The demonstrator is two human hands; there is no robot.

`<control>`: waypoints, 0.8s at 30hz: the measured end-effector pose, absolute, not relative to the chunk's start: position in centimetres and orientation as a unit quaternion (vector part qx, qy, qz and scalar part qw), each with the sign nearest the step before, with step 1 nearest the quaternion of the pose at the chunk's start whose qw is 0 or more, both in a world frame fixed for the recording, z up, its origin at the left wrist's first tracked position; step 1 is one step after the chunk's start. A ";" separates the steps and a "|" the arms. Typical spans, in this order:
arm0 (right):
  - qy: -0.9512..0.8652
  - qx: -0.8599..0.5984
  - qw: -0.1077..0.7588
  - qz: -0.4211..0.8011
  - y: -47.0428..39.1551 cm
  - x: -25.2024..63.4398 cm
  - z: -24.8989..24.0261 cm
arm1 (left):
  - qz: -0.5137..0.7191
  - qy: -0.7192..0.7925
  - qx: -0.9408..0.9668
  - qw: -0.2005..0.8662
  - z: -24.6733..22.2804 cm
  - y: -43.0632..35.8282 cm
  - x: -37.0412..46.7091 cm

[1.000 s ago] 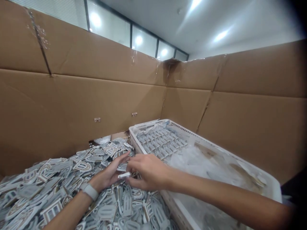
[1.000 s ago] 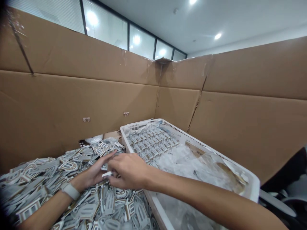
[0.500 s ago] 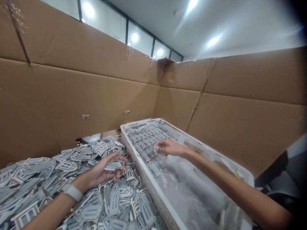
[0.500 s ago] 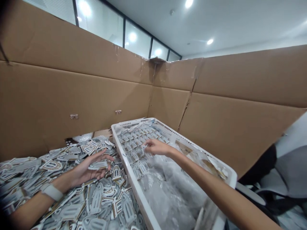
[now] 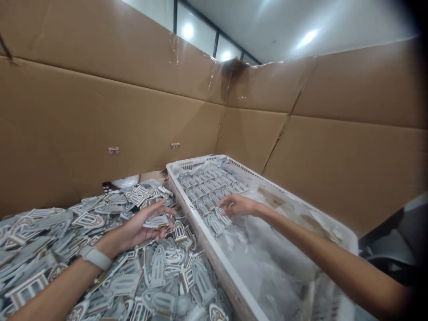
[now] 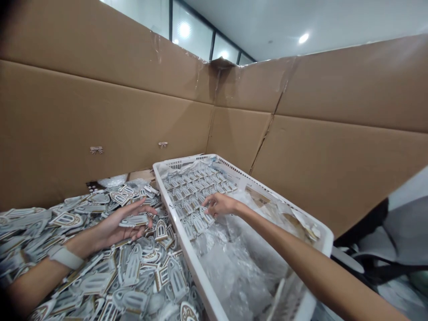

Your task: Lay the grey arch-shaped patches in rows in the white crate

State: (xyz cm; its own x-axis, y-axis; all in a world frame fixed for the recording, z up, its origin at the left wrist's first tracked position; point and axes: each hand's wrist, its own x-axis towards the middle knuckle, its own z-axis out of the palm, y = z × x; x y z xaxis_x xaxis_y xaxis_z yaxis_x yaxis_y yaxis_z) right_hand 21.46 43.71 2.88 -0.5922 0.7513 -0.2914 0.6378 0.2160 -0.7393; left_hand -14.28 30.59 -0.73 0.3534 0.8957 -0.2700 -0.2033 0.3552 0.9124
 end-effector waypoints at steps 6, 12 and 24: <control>-0.777 -0.468 0.058 0.417 43.1 20.8 2.2 | 0.384 0.425 0.415 0.707 -0.7 30.6 -14.3; -0.836 -0.460 0.114 0.278 42.3 19.8 3.2 | 0.386 0.440 0.408 0.701 -0.6 30.5 -14.2; -0.974 -0.158 0.159 -0.021 31.6 9.6 7.0 | 0.402 0.387 0.398 0.728 -1.2 30.6 -14.1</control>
State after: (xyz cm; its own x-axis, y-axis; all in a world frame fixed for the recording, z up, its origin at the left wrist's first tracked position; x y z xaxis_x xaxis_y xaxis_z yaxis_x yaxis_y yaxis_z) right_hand 9.59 31.57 7.01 -0.8990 0.3022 0.3169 0.3153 0.9489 -0.0102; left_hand -14.14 30.63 -1.19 0.3776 0.8933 -0.2438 -0.2776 0.3604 0.8905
